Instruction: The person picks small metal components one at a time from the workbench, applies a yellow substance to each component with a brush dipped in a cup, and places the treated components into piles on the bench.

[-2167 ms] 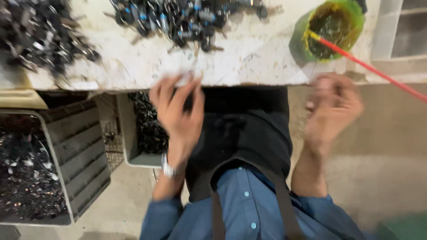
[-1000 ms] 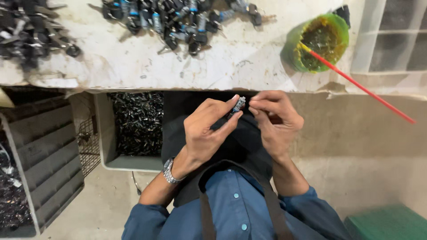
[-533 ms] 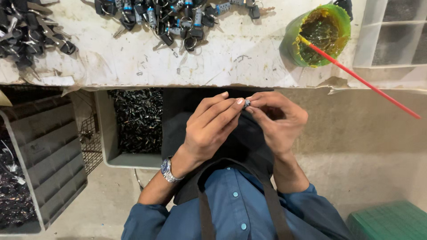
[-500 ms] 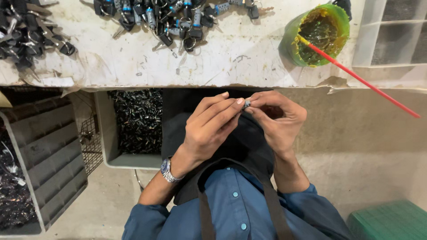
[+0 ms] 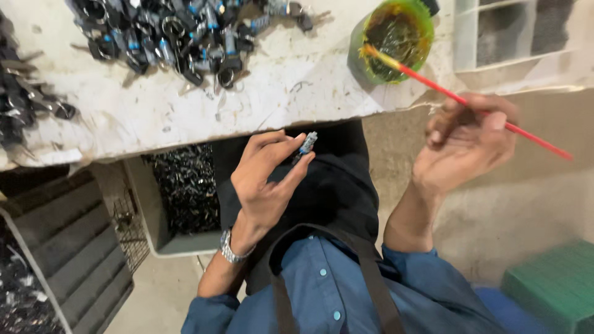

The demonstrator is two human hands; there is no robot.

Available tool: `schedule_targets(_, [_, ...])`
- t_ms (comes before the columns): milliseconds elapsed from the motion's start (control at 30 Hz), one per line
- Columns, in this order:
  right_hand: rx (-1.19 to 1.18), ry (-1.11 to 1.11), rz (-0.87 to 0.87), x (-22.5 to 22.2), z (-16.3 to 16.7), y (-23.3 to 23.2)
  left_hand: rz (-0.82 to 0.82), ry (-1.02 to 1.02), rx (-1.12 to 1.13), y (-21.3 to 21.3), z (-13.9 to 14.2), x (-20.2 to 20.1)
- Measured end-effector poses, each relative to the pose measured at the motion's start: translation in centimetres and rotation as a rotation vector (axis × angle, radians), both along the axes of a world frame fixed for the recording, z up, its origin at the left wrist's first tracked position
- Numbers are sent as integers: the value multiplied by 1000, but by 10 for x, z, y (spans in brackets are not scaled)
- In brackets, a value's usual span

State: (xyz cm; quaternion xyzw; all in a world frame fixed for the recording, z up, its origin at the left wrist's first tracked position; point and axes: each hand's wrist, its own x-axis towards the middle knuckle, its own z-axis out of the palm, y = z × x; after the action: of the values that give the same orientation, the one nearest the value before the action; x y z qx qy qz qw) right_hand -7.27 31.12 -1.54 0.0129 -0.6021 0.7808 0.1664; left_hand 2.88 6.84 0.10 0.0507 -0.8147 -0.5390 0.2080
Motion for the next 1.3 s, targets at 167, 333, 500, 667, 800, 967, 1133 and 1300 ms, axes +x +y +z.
schedule_targets(167, [-269,-183,42,12,-13,19,107,25,-65,-4,4,-4])
schedule_targets(333, [-315,-340,204,34,-24,9,98,38,-78,-5,3,-4])
schedule_targets(500, [-232,-274,259,45,-30,0,96,34,-85,-10,6,-3])
schedule_targets(667, [-84,-79,94,30,-30,10,102,36,-75,-12,7,1])
schedule_targets(800, [85,-7,-106,7,-22,22,259,-65,-77,-23,-2,26])
schedule_targets(967, [223,-89,61,-4,-35,-6,611,-195,-219,-42,-26,54])
schedule_targets(1133, [296,-170,76,18,-29,-37,507,-112,-481,-50,-32,36])
schedule_targets(1300, [900,153,403,41,-5,-80,440,-215,-907,-81,-38,-19])
